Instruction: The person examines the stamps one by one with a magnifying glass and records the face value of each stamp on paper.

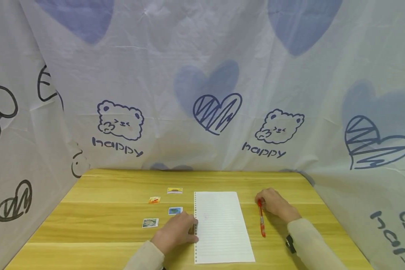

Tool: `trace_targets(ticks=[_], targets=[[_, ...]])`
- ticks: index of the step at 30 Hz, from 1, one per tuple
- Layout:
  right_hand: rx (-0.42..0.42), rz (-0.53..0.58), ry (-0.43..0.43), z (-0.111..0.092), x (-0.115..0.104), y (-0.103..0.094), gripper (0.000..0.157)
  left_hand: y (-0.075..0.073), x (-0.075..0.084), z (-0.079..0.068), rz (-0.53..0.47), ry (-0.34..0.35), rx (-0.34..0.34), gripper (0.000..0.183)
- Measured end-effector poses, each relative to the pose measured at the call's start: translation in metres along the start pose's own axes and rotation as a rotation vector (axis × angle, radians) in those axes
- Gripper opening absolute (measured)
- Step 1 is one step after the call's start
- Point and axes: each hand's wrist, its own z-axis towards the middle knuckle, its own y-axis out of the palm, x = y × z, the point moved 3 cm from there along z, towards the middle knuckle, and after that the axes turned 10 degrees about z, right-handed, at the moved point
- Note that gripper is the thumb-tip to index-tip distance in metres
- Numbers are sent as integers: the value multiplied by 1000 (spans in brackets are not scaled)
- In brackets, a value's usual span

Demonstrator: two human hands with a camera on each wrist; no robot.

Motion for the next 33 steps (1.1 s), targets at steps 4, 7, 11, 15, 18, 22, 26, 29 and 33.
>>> trace_targets(ticks=[4,7,11,15,18,22,26,29,33], targets=[[-6,-27,-10,0,-1,0,27,0,0,0,-7,-3,0,24],[-13,-47,5,-1,-2,0,27,0,0,0,-7,-5,0,24],[-22,-62,47,-2,-2,-1,26,0,0,0,-7,-10,-3,24],[-30,-76,104,-2,-1,-1,25,0,-1,0,-5,-7,-5,23],[-39,-93,151,-3,1,-2,24,0,0,0,1,2,-1,23],[-49,-90,212,-5,3,-4,23,-1,0,1,13,10,5,23],[-54,-66,243,-6,3,-5,23,-1,1,1,18,9,3,23],[-56,-56,251,-6,3,-6,24,-1,1,1,18,7,1,23],[-56,-40,251,-6,1,-6,23,-1,0,1,14,10,5,23]])
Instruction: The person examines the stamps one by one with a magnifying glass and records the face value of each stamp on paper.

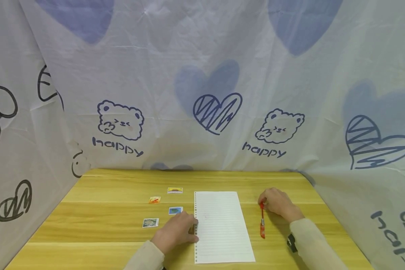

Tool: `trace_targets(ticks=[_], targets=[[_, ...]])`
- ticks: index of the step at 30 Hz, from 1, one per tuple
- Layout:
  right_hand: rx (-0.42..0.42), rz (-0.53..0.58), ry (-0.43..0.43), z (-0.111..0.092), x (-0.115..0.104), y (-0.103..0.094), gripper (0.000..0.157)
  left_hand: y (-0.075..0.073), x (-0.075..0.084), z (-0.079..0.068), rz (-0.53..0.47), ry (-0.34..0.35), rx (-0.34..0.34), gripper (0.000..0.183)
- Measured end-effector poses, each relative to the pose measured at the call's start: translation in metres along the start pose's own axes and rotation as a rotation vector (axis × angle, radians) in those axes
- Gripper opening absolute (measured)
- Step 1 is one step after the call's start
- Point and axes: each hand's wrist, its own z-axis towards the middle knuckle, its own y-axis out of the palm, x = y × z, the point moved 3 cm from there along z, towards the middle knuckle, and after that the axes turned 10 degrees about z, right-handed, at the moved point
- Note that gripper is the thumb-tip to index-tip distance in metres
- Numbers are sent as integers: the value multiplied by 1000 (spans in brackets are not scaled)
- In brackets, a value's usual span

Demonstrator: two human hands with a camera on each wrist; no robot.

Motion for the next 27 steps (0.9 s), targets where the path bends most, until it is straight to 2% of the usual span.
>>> trace_targets(ticks=[10,21,27], targets=[[9,51,-57,-2,-2,2,24,-1,0,-2,-17,9,24,24],[24,121,9,-4,-3,-1,35,-1,-2,-1,-29,10,26,24],[55,167,54,-6,-6,-3,32,0,-4,-2,-46,9,24,24]])
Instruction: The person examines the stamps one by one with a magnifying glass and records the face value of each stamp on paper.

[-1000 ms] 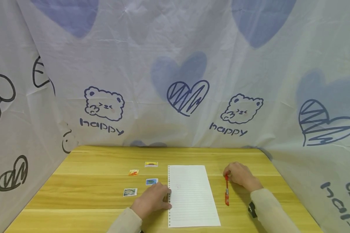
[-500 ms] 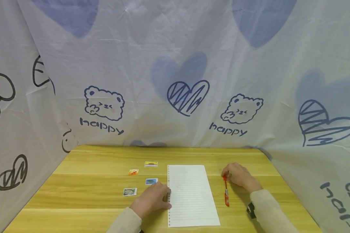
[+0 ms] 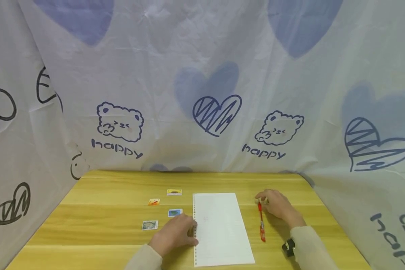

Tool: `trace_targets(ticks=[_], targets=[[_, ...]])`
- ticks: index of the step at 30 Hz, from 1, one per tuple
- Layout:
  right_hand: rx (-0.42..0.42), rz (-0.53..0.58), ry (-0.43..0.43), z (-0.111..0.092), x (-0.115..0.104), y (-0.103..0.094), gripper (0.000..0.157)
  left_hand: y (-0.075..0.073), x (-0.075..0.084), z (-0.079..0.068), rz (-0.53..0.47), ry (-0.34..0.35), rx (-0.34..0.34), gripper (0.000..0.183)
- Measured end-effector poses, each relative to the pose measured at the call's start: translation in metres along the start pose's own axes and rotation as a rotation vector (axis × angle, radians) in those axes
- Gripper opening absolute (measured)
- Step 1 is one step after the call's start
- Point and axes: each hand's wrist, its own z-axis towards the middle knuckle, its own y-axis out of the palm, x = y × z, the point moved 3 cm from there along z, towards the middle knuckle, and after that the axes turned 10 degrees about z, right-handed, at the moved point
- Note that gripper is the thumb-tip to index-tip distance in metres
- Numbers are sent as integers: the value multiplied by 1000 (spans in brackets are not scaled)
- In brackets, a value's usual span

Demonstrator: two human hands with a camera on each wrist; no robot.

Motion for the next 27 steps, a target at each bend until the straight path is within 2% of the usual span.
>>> trace_targets(ticks=[10,16,27], targets=[[21,14,24,-4,3,-1,32,-1,1,-2,-25,31,-1,25],[45,21,28,-9,8,-7,31,-1,0,0,-24,31,29,26],[56,41,66,-21,12,-14,34,-1,1,-2,-14,21,24,25]])
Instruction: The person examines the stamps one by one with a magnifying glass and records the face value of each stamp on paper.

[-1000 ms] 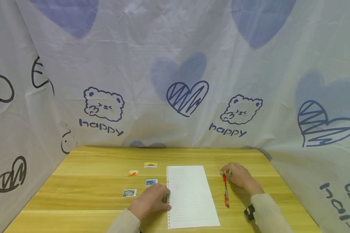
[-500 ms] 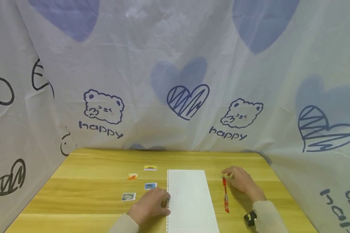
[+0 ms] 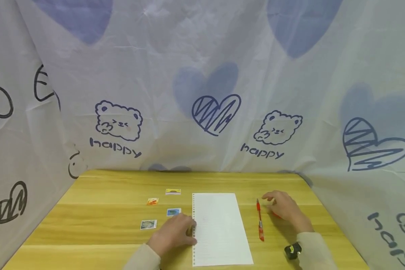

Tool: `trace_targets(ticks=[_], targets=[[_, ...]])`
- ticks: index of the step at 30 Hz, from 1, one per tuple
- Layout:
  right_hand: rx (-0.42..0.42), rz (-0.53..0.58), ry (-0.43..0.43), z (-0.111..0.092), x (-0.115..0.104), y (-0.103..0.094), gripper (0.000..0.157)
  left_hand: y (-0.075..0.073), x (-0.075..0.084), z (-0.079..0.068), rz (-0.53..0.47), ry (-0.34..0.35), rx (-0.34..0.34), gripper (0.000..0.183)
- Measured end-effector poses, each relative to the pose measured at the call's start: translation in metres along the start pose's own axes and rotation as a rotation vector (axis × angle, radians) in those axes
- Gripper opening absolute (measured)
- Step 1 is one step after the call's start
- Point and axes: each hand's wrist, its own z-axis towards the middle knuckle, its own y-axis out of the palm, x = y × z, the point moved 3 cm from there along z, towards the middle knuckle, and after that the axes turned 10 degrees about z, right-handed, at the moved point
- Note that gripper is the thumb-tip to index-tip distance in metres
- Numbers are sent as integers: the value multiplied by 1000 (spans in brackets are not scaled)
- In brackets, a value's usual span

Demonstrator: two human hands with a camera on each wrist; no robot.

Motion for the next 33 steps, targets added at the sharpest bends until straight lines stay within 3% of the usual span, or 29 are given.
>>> trace_targets(ticks=[10,25,31,33], targets=[[7,14,-1,-4,3,-6,27,0,0,-2,-7,-10,-1,27],[31,-19,18,-19,26,-26,22,-1,-2,-1,-27,11,35,28],[22,-14,85,-24,33,-32,22,-6,-12,-6,-57,-30,67,23],[21,-18,97,-25,33,-34,22,-9,-19,-8,-61,-52,73,31]])
